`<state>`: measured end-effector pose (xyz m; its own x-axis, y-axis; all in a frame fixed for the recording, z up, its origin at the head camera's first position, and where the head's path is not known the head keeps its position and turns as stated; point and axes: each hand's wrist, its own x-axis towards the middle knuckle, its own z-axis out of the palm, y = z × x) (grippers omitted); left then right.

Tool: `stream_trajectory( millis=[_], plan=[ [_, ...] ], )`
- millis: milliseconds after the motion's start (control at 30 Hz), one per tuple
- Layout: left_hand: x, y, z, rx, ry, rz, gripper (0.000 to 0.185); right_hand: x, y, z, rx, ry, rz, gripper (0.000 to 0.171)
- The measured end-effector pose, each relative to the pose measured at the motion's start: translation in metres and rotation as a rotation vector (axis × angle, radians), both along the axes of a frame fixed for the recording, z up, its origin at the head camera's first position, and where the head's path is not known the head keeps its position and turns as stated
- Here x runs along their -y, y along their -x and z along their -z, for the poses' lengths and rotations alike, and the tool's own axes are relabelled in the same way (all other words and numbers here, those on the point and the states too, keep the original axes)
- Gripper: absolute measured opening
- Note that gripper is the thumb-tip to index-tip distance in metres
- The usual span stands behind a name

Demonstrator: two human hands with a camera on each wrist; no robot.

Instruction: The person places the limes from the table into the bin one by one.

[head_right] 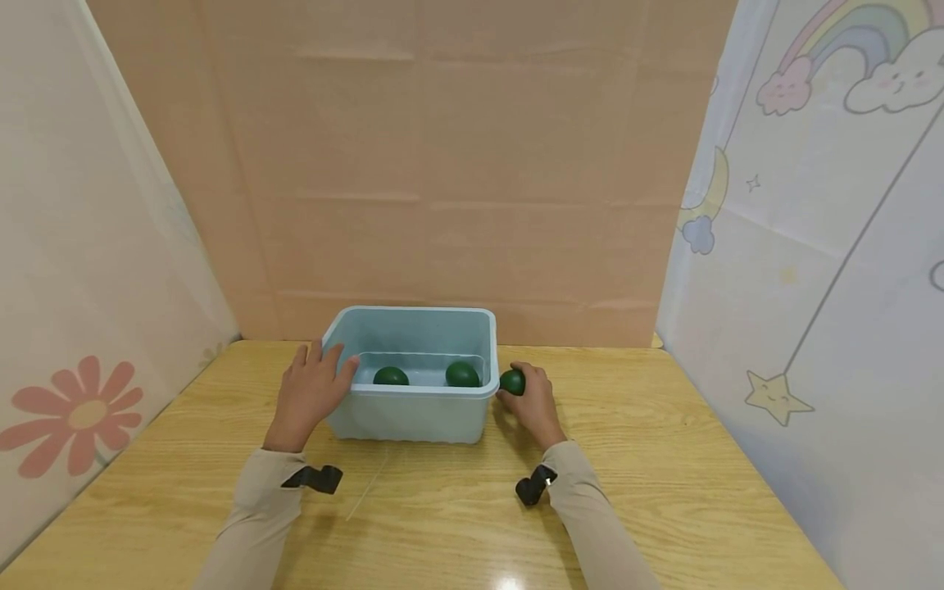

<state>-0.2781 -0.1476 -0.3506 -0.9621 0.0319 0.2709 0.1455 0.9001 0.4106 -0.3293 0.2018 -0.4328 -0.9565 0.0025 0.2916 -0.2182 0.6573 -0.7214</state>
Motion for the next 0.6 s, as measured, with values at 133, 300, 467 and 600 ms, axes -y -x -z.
stream_trajectory(
  millis=[133,300,467,600],
  plan=[
    [0.0000,-0.0001,0.0000,0.002,0.002,0.000,0.059,0.0003,-0.0002,-0.0011,0.010,0.011,0.006,0.057],
    [-0.0003,-0.0011,-0.0005,0.005,0.003,-0.001,0.059,0.0010,-0.0008,-0.0033,0.003,0.017,-0.001,0.057],
    [-0.0007,-0.0017,-0.0003,0.004,0.003,-0.002,0.059,0.0013,-0.0017,-0.0041,-0.007,0.015,-0.005,0.057],
    [-0.0005,-0.0014,0.0005,-0.005,0.000,0.002,0.059,0.0004,-0.0002,-0.0030,-0.013,0.006,-0.005,0.057]
  ],
)
